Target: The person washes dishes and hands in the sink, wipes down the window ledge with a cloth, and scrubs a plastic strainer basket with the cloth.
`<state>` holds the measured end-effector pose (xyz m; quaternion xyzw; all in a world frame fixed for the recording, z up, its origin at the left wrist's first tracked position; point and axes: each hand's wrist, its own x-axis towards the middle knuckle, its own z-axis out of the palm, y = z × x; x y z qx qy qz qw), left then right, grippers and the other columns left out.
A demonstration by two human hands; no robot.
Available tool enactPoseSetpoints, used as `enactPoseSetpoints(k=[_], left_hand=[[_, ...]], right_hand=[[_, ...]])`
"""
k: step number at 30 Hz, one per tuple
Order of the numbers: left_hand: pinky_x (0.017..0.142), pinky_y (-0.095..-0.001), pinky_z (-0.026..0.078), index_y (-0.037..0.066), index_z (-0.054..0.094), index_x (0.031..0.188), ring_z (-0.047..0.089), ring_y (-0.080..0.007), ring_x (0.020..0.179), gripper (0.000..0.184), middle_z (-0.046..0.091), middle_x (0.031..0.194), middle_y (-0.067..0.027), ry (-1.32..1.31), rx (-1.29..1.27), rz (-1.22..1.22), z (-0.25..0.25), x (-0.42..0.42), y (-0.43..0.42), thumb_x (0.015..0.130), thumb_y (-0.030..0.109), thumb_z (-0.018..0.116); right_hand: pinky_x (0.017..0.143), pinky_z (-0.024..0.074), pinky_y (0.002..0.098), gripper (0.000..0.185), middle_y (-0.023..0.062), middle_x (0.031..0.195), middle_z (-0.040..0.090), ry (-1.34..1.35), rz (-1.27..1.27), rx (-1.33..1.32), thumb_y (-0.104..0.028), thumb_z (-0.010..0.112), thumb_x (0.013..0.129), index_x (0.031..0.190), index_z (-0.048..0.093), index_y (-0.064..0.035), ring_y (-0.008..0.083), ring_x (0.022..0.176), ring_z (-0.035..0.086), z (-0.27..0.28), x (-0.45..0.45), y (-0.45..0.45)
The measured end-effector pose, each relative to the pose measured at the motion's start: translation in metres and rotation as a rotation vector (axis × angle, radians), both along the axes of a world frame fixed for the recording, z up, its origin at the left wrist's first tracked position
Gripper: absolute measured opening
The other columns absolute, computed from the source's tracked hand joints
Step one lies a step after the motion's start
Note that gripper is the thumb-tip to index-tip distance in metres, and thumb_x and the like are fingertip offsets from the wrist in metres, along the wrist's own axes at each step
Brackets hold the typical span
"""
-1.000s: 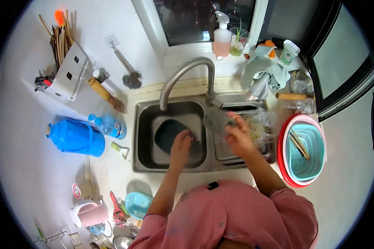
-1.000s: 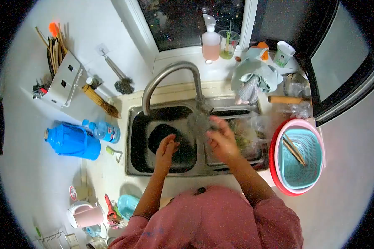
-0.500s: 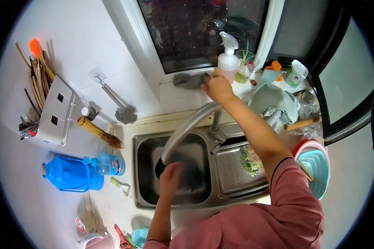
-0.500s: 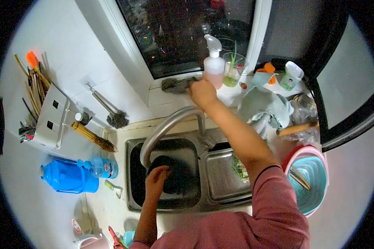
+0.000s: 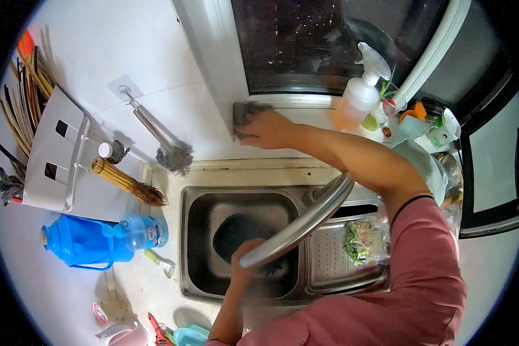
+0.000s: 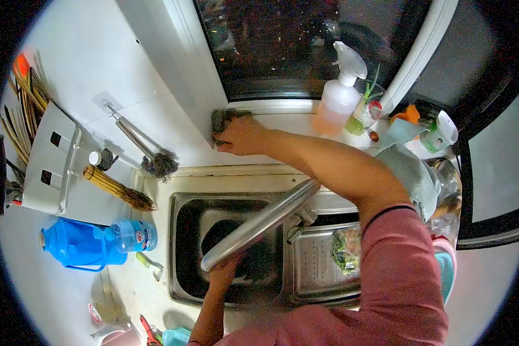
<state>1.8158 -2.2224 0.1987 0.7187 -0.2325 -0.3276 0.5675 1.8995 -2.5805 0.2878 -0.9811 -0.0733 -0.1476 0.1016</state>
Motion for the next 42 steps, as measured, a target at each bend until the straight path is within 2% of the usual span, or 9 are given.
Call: enactPoseSetpoints(k=[4,9,15,18,22,31,34,37,42], left_hand=[[0.084,-0.0303,0.051,0.005,0.066,0.112,0.068,-0.0218,0.093,0.028,0.070,0.103,-0.0119,-0.207,0.012,-0.141,0.023,0.028,-0.039,0.084,0.009,0.066],[0.081,-0.0271,0.051,0.003,0.067,0.111,0.067,-0.0159,0.092,0.020,0.071,0.103,-0.0095,-0.137,-0.099,-0.056,0.065,0.054,-0.044,0.093,0.009,0.060],[0.084,-0.0254,0.049,0.002,0.066,0.113,0.064,-0.0133,0.095,0.021,0.070,0.106,-0.0073,-0.127,0.016,-0.011,0.036,0.048,-0.001,0.097,0.010,0.055],[0.087,-0.0282,0.049,0.002,0.066,0.112,0.065,-0.0157,0.096,0.021,0.070,0.106,-0.0089,-0.159,0.110,-0.002,0.048,0.034,-0.002,0.097,0.009,0.054],[0.090,-0.0296,0.048,0.001,0.064,0.114,0.066,-0.0208,0.099,0.024,0.069,0.107,-0.0109,-0.133,-0.024,-0.031,0.052,0.027,-0.008,0.092,0.008,0.055],[0.081,-0.0346,0.052,0.004,0.062,0.115,0.065,-0.0293,0.096,0.028,0.065,0.112,-0.0161,-0.886,-0.064,-0.073,0.103,0.096,-0.069,0.088,-0.002,0.056],[0.079,-0.0336,0.053,0.004,0.061,0.114,0.065,-0.0300,0.096,0.027,0.062,0.117,-0.0163,-1.006,-0.151,-0.127,0.123,0.105,-0.083,0.089,-0.004,0.055],[0.082,-0.0357,0.054,0.003,0.061,0.111,0.064,-0.0325,0.103,0.027,0.060,0.122,-0.0174,-0.975,-0.186,-0.164,0.115,0.104,-0.089,0.086,-0.006,0.056],[0.080,-0.0379,0.053,0.003,0.066,0.102,0.064,-0.0355,0.100,0.024,0.061,0.120,-0.0176,-0.959,-0.091,-0.170,0.119,0.093,-0.068,0.082,-0.008,0.060]], right_hand=[[0.073,0.0529,0.0506,0.025,0.0179,0.084,0.068,0.145,0.007,-0.013,-0.032,0.058,0.088,0.099,0.069,-0.0118,0.0371,0.082,0.066,0.018,-0.009,-0.005],[0.070,0.0530,0.0478,0.028,0.0175,0.093,0.065,0.444,-0.094,-0.135,-0.024,0.059,0.089,0.115,0.065,-0.0136,0.0376,0.081,0.065,0.032,-0.093,-0.044],[0.068,0.0534,0.0488,0.030,0.0205,0.089,0.066,0.398,-0.195,-0.309,-0.022,0.057,0.090,0.117,0.063,-0.0108,0.0377,0.077,0.066,0.019,-0.080,-0.041],[0.066,0.0554,0.0503,0.015,0.0213,0.078,0.065,0.293,-0.085,-0.299,-0.011,0.057,0.083,0.094,0.065,-0.0057,0.0388,0.074,0.067,0.023,-0.028,-0.015],[0.067,0.0560,0.0496,0.015,0.0213,0.079,0.067,-0.083,0.134,-0.209,-0.011,0.057,0.083,0.095,0.064,-0.0039,0.0384,0.076,0.067,0.003,0.008,-0.003],[0.073,0.0554,0.0500,0.021,0.0208,0.088,0.067,0.413,-0.081,-0.306,-0.007,0.058,0.081,0.101,0.064,-0.0050,0.0394,0.082,0.067,0.029,-0.107,-0.037],[0.082,0.0539,0.0485,0.025,0.0200,0.106,0.066,0.379,-0.184,-0.261,-0.008,0.059,0.081,0.105,0.064,-0.0054,0.0379,0.101,0.064,0.054,-0.116,-0.024],[0.090,0.0508,0.0424,0.028,0.0128,0.115,0.061,-0.266,-0.033,-0.553,-0.014,0.056,0.086,0.113,0.063,-0.0101,0.0336,0.113,0.056,0.045,-0.068,-0.030],[0.095,0.0492,0.0378,0.018,0.0118,0.112,0.061,-0.119,-0.075,-0.543,-0.012,0.060,0.078,0.089,0.073,-0.0038,0.0287,0.114,0.053,0.018,-0.010,-0.046]])
